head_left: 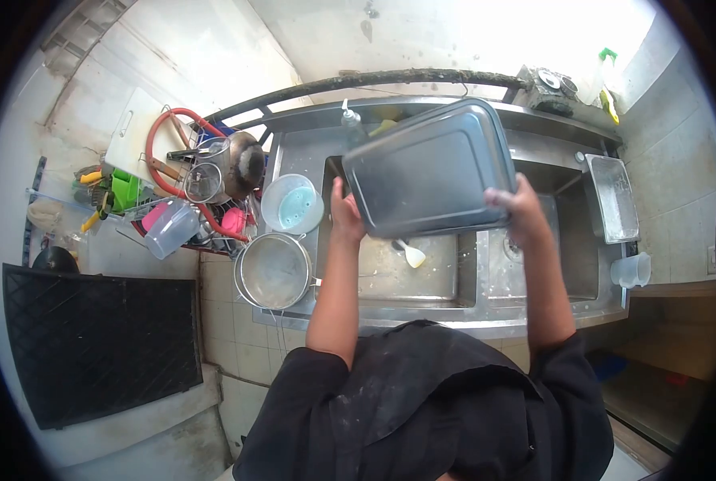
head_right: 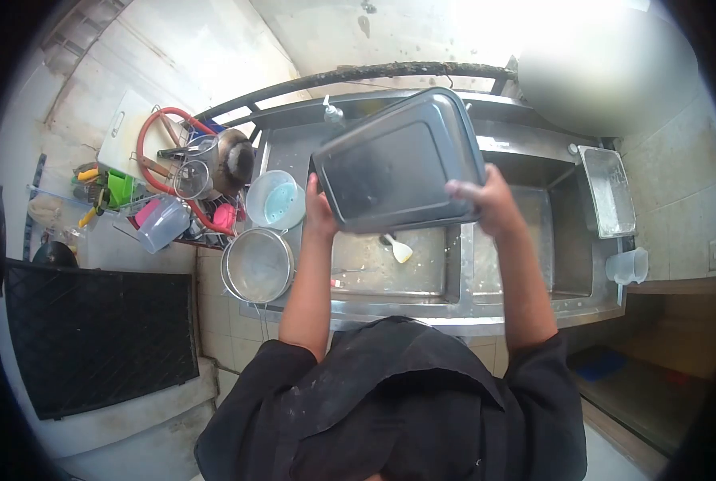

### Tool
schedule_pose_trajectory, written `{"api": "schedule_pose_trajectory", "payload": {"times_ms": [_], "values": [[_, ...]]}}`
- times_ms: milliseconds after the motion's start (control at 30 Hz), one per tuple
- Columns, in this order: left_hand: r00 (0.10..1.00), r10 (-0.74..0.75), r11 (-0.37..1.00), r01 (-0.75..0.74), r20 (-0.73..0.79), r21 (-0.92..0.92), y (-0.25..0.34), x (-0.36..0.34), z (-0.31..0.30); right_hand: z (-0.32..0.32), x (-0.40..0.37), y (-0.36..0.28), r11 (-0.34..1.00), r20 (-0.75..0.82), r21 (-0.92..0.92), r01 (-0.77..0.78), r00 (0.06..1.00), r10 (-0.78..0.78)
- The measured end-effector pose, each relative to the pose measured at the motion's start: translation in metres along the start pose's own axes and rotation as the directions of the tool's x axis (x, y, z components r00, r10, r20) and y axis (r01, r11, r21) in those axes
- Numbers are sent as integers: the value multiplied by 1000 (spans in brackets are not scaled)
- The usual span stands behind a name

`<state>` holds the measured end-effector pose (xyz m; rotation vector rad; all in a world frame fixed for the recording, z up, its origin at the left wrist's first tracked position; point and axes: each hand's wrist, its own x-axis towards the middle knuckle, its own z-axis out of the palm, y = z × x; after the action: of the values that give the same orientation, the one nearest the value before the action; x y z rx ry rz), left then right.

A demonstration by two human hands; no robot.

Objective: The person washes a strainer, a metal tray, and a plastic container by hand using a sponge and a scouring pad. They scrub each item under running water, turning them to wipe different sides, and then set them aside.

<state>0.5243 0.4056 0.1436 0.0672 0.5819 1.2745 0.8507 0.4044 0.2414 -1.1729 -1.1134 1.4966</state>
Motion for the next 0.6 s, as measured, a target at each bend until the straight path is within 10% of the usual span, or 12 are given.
{"api": "schedule_pose_trajectory", "payload": {"times_ms": [133,300,400,433,467,533,600], "values": [[990,144,973,-143,7,179,-23,8,7,-1,6,-39,981,144,171,-91,987,67],[985,161,986,-163,64,28,-61,18,17,67,-16,-2,707,-58,615,349,914,-401],[998,55,997,-53,32,-52,-91,21,13,99,-33,30,951,138,-52,306,945,-296],[802,63,998,-65,594,-18,-93,40,-20,101,-39,35,938,153,-216,271,958,-242],[798,39,999,-44,601,-6,-95,35,-10,104,-46,41,896,168,-375,238,968,-187],[901,-74,997,65,428,36,-101,23,23,96,-44,79,722,98,-386,575,803,-587],[927,-192,981,185,323,52,-114,31,22,61,-54,79,762,95,-426,487,862,-497]]}}
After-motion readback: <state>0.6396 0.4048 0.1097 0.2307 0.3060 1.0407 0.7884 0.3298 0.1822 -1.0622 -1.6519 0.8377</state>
